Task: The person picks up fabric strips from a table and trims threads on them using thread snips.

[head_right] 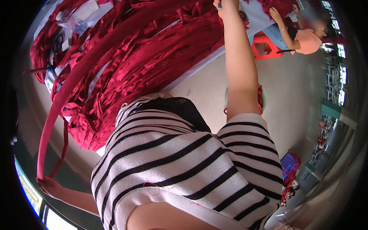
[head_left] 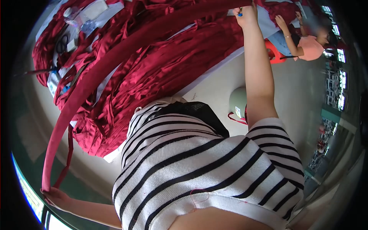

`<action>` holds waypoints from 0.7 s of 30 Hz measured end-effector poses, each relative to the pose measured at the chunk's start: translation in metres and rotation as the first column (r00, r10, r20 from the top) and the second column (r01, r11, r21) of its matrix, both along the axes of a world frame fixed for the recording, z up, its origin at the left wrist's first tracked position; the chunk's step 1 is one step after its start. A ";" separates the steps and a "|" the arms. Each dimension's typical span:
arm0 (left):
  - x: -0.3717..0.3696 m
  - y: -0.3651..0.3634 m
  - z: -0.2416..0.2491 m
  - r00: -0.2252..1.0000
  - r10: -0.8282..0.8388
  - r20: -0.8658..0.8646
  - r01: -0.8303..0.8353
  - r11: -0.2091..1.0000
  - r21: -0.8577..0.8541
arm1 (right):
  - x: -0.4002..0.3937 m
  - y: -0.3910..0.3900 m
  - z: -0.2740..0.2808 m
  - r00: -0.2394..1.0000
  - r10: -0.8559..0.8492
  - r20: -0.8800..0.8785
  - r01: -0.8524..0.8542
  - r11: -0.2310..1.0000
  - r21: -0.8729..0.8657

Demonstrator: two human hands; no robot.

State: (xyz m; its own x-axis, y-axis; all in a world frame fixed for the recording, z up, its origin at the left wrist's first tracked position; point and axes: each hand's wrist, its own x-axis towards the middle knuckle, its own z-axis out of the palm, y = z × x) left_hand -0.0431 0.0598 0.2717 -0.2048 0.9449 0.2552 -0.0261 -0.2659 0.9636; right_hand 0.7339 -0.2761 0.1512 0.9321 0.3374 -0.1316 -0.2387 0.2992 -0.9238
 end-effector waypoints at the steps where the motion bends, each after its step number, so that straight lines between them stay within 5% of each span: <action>1: -0.003 0.006 0.001 1.000 -0.018 0.003 0.018 1.000 -0.018 | 0.000 -0.014 0.006 0.997 0.002 0.075 -0.006 0.999 0.051; 4: -0.008 0.015 0.004 0.997 -0.071 -0.025 0.070 0.997 -0.028 | 0.029 -0.036 0.022 0.975 -0.212 0.061 0.197 0.963 0.184; 5: -0.037 0.031 -0.007 0.941 -0.062 -0.333 0.072 0.997 0.016 | 0.018 -0.036 0.039 0.950 -0.279 0.138 0.269 0.959 0.090; 6: -0.063 0.045 -0.017 0.803 -0.002 -0.596 0.068 0.994 0.087 | 0.050 -0.065 0.023 0.930 -0.068 0.362 0.083 0.996 -0.027; 7: -0.062 0.043 -0.025 0.692 0.044 -0.720 0.065 0.990 0.123 | 0.077 -0.087 0.013 0.938 0.001 0.348 0.034 0.995 -0.094; 9: -0.031 0.024 -0.045 0.960 0.056 -0.275 -0.130 0.958 -0.256 | 0.107 -0.126 -0.006 0.969 0.058 0.239 -0.022 0.988 -0.152; 12: 0.027 -0.033 -0.093 0.961 -0.268 -0.069 0.205 0.855 -0.476 | 0.108 -0.151 -0.020 0.994 0.108 -0.001 -0.107 0.986 -0.124; 14: 0.050 -0.058 -0.124 0.972 -0.234 -0.009 0.190 0.809 -0.556 | 0.068 -0.139 0.001 0.962 0.254 -0.100 -0.262 0.961 -0.083; 18: 0.049 -0.089 -0.189 0.974 -0.196 0.114 0.219 0.682 -0.698 | 0.093 -0.151 -0.046 0.977 0.048 -0.207 -0.116 0.938 -0.327; 19: 0.028 -0.082 -0.207 0.962 -0.225 0.154 0.265 0.634 -0.727 | 0.099 -0.152 -0.062 0.988 0.071 -0.139 -0.126 0.889 -0.440; 21: 0.011 -0.075 -0.240 0.971 -0.189 0.144 0.232 0.633 -0.739 | 0.114 -0.153 -0.100 0.982 -0.015 0.186 0.145 0.686 -0.713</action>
